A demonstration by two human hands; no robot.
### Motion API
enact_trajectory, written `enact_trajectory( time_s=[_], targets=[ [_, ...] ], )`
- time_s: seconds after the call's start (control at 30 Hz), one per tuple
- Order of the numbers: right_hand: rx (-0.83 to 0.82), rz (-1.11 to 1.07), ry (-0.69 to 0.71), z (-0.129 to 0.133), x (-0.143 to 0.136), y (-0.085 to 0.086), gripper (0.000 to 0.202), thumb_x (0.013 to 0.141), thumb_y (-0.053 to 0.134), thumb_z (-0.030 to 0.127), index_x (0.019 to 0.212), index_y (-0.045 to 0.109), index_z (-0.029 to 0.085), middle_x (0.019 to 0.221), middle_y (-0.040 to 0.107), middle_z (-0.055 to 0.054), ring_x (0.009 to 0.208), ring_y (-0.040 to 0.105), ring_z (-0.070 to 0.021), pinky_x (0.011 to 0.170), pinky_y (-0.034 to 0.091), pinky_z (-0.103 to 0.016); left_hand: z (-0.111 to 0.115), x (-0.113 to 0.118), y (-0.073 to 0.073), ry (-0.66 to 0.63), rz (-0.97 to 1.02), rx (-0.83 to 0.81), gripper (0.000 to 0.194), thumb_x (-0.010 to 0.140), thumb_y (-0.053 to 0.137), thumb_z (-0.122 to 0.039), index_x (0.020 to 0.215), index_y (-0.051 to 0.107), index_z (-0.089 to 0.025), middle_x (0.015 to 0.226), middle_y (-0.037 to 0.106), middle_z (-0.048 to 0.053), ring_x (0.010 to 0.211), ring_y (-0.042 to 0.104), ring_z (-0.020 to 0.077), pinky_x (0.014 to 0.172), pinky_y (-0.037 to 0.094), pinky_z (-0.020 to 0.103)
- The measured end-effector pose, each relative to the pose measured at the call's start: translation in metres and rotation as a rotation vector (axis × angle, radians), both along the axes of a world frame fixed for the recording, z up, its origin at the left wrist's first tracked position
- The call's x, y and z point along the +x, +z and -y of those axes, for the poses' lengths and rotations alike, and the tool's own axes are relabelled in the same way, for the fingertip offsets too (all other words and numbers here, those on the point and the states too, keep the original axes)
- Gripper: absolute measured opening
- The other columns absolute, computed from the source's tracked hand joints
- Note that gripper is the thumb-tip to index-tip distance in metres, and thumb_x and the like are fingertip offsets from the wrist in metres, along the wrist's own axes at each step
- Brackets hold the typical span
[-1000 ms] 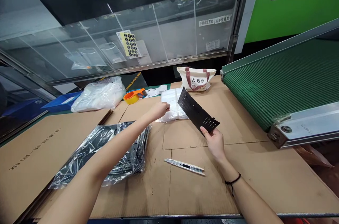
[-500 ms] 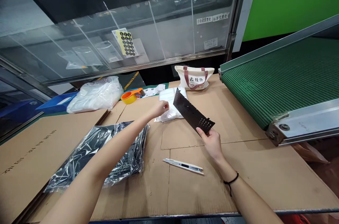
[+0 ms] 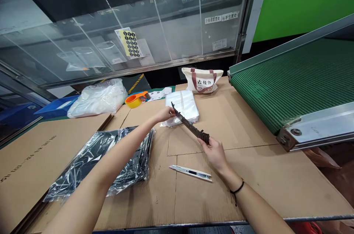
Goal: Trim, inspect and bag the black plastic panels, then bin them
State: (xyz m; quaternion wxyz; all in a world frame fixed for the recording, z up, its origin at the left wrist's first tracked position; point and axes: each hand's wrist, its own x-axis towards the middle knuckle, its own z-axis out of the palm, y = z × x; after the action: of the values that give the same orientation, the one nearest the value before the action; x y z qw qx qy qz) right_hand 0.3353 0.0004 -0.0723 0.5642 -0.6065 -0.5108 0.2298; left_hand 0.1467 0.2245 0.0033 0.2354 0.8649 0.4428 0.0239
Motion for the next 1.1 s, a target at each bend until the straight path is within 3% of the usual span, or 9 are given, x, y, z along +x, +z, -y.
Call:
enact_trajectory(
  time_s=[0.33, 0.53, 0.63, 0.77, 0.83, 0.97, 1.03, 1.1],
  targets=[
    [-0.002, 0.06, -0.009, 0.001, -0.004, 0.006, 0.041, 0.08, 0.056, 0.052, 0.057, 0.054, 0.018, 0.045, 0.043, 0.003, 0.043, 0.036, -0.0108, 0.042, 0.026, -0.024, 0.003, 0.001, -0.005, 0.181, 0.266, -0.08, 0.019, 0.091, 0.061, -0.031, 0.098, 0.063, -0.013, 0.094, 0.065, 0.004, 0.081, 0.063, 0.015, 0.073, 0.055, 0.033],
    [-0.007, 0.074, 0.011, 0.002, -0.006, 0.012, 0.037, 0.08, 0.056, 0.048, 0.056, 0.057, 0.02, 0.047, 0.05, 0.0, 0.045, 0.043, -0.0143, 0.044, 0.031, -0.025, 0.009, 0.008, 0.006, 0.39, 0.622, -0.126, 0.021, 0.094, 0.056, -0.033, 0.095, 0.06, -0.013, 0.087, 0.062, 0.002, 0.073, 0.061, 0.0128, 0.066, 0.054, 0.03],
    [-0.013, 0.059, 0.008, 0.002, -0.006, 0.012, 0.035, 0.08, 0.057, 0.047, 0.057, 0.06, 0.02, 0.047, 0.053, -0.001, 0.047, 0.048, -0.0164, 0.046, 0.036, -0.026, 0.016, 0.012, 0.012, 0.451, 0.762, -0.115, 0.015, 0.094, 0.053, -0.026, 0.085, 0.056, -0.014, 0.078, 0.057, -0.001, 0.066, 0.057, 0.0108, 0.062, 0.05, 0.026],
    [-0.024, 0.004, -0.024, 0.002, -0.004, 0.009, 0.037, 0.078, 0.061, 0.05, 0.06, 0.063, 0.018, 0.051, 0.058, -0.002, 0.048, 0.052, -0.0173, 0.047, 0.039, -0.027, 0.029, 0.009, 0.018, 0.473, 0.81, -0.051, 0.019, 0.076, 0.056, -0.004, 0.072, 0.044, -0.018, 0.061, 0.041, -0.007, 0.052, 0.042, 0.0072, 0.053, 0.037, 0.02],
    [-0.021, -0.041, -0.044, 0.001, 0.0, 0.011, 0.037, 0.076, 0.063, 0.051, 0.066, 0.066, 0.016, 0.058, 0.065, -0.005, 0.054, 0.058, -0.0192, 0.051, 0.045, -0.028, 0.036, 0.002, 0.023, 0.457, 0.784, -0.015, 0.024, 0.068, 0.057, -0.002, 0.069, 0.041, -0.019, 0.057, 0.037, -0.009, 0.05, 0.037, 0.0072, 0.05, 0.03, 0.019],
    [0.028, -0.347, -0.076, 0.005, 0.007, 0.028, 0.04, 0.065, 0.074, 0.052, 0.081, 0.072, 0.016, 0.087, 0.075, -0.009, 0.079, 0.068, -0.0245, 0.075, 0.054, -0.035, 0.048, -0.017, 0.034, 0.421, 0.703, 0.042, 0.027, 0.072, 0.057, -0.012, 0.062, 0.034, -0.021, 0.051, 0.032, -0.009, 0.047, 0.029, 0.0077, 0.047, 0.023, 0.021],
    [0.008, -0.636, -0.058, 0.016, 0.008, 0.039, 0.043, 0.054, 0.083, 0.05, 0.081, 0.073, 0.017, 0.089, 0.076, -0.009, 0.081, 0.069, -0.0245, 0.079, 0.055, -0.036, 0.055, -0.025, 0.038, 0.383, 0.651, 0.052, 0.029, 0.077, 0.056, -0.021, 0.06, 0.032, -0.021, 0.05, 0.03, -0.008, 0.047, 0.029, 0.0079, 0.047, 0.023, 0.021],
    [-0.113, -0.872, 0.007, 0.033, 0.007, 0.048, 0.046, 0.046, 0.087, 0.048, 0.078, 0.073, 0.018, 0.083, 0.075, -0.009, 0.075, 0.07, -0.0237, 0.075, 0.057, -0.035, 0.063, -0.028, 0.039, 0.323, 0.584, 0.027, 0.036, 0.084, 0.052, -0.033, 0.057, 0.031, -0.021, 0.048, 0.029, -0.007, 0.044, 0.029, 0.0078, 0.044, 0.023, 0.021]
  ],
)
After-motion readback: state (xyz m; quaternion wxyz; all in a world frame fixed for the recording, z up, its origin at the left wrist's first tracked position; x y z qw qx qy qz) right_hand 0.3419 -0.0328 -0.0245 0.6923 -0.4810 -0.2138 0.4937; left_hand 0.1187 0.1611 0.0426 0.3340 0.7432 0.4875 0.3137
